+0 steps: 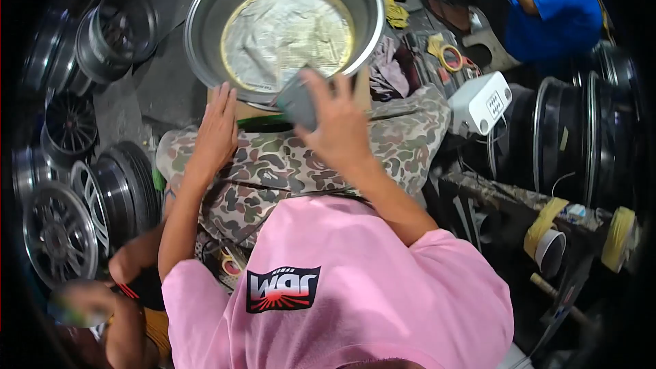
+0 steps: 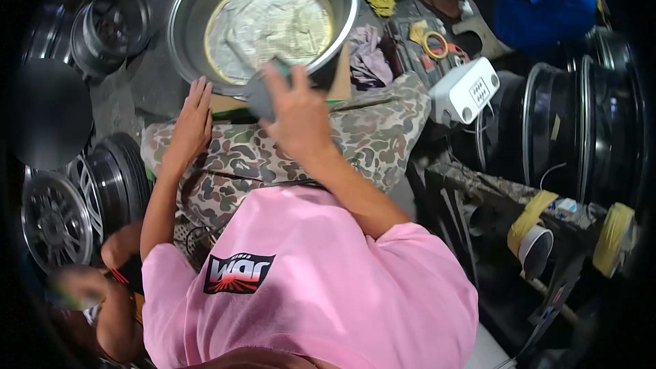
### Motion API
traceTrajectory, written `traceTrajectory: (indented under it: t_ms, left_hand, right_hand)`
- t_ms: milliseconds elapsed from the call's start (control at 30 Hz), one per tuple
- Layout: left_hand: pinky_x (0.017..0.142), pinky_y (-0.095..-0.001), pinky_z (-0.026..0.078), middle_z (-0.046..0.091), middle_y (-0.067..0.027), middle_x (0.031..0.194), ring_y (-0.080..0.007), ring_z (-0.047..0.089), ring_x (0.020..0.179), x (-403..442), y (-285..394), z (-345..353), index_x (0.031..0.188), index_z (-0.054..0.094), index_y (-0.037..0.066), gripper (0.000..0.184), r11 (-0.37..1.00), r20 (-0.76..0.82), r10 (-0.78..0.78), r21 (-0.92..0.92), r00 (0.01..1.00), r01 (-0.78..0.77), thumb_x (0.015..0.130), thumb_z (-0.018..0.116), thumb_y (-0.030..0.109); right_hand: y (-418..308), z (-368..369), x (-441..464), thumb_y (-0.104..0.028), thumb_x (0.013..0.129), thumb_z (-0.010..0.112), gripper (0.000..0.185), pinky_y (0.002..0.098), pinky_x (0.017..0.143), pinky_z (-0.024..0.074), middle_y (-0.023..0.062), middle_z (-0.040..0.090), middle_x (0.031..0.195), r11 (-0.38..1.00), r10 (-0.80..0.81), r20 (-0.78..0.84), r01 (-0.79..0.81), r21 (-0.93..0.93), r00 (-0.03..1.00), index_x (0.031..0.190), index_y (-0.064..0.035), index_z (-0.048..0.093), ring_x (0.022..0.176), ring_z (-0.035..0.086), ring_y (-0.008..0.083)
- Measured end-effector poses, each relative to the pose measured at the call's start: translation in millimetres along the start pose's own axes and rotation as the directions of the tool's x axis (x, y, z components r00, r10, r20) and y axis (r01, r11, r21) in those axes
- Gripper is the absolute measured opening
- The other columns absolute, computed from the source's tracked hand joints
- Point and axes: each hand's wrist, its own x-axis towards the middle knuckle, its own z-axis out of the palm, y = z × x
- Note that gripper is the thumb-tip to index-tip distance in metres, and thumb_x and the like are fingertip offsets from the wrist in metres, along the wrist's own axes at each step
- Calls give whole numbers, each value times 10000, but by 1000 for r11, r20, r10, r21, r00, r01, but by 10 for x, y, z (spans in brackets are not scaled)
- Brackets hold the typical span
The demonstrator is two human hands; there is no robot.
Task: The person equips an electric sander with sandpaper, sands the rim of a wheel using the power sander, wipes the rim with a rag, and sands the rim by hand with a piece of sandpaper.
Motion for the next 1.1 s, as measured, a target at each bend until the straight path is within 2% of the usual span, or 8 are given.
traceTrajectory:
  t_ms: [33, 167, 333, 400, 467, 633, 933, 1100]
  left_hand:
    - [1201, -525, 342, 473, -222, 1539, -435, 448, 1424, 11, 54, -40, 1401, 565, -27, 410, 1000, 8, 10, 7, 1000, -10, 1008, 564, 90]
    - [1157, -536, 380, 555, -207, 1428, -426, 503, 1361, 92, 71, -230, 1331, 611, -16, 406, 998, -16, 64, 16, 998, -64, 969, 662, 159]
    - [933, -453, 497, 663, -134, 1106, -346, 634, 1064, 516, 169, -250, 1031, 701, 6, 365, 987, 58, 113, -125, 992, -105, 878, 793, 325]
    - [812, -448, 513, 670, -124, 945, -328, 657, 918, 728, 272, -215, 880, 696, 9, 446, 975, 81, 119, -197, 990, -101, 835, 823, 434]
    - [720, -415, 493, 653, -113, 843, -287, 635, 799, 915, 324, -135, 826, 664, 4, 525, 967, 195, 134, -242, 972, -85, 793, 851, 493]
    - [574, -353, 398, 522, -56, 581, -169, 487, 582, 1333, 366, 45, 709, 591, 33, 650, 929, 475, 127, -364, 871, 63, 732, 882, 614]
    - [772, -432, 536, 708, -178, 834, -336, 689, 821, 1668, 545, 353, 856, 690, 10, 875, 943, 579, 103, -315, 809, 106, 672, 741, 863]
    - [784, -424, 538, 711, -182, 858, -333, 685, 832, 1551, 473, 353, 920, 695, 4, 849, 922, 560, 99, -363, 822, 136, 704, 758, 823]
  right_hand:
    - [-26, 55, -86, -176, 636, 932, 922, 495, 742, 604, 172, 501, 1232, 997, -80, 10, 80, -3, 997, 1434, -234, 474, 889, 699, 403]
    - [308, 10, -200, -163, 637, 930, 877, 504, 747, 597, 132, 543, 1182, 998, -38, -11, 39, 50, 999, 1396, -266, 504, 964, 673, 393]
    - [1218, -357, 284, -296, 712, 927, 787, 460, 973, 509, 192, 601, 1241, 995, 49, -363, -13, 99, 930, 1326, 10, 543, 1157, 608, 374]
    - [1693, -390, 543, -404, 718, 935, 823, 442, 955, 522, 219, 663, 1157, 987, 103, -438, -35, 160, 893, 1305, 27, 552, 1079, 659, 367]
    - [1808, -464, 656, -411, 715, 941, 826, 436, 947, 526, 225, 677, 1146, 965, 222, -418, -136, 225, 881, 1293, 34, 554, 1042, 677, 365]
    - [1578, -346, 335, -382, 723, 941, 808, 413, 966, 514, 194, 666, 1178, 982, 124, -437, -47, 181, 891, 1308, 16, 551, 1083, 660, 319]
    - [1957, -556, 932, -419, 708, 933, 820, 465, 965, 521, 222, 659, 1193, 983, 144, -420, -82, 162, 896, 1300, 11, 561, 1108, 655, 410]
    - [1562, -692, 903, -377, 710, 914, 798, 475, 970, 527, 226, 642, 1260, 994, -107, -322, 105, -25, 941, 1327, -7, 568, 1142, 643, 425]
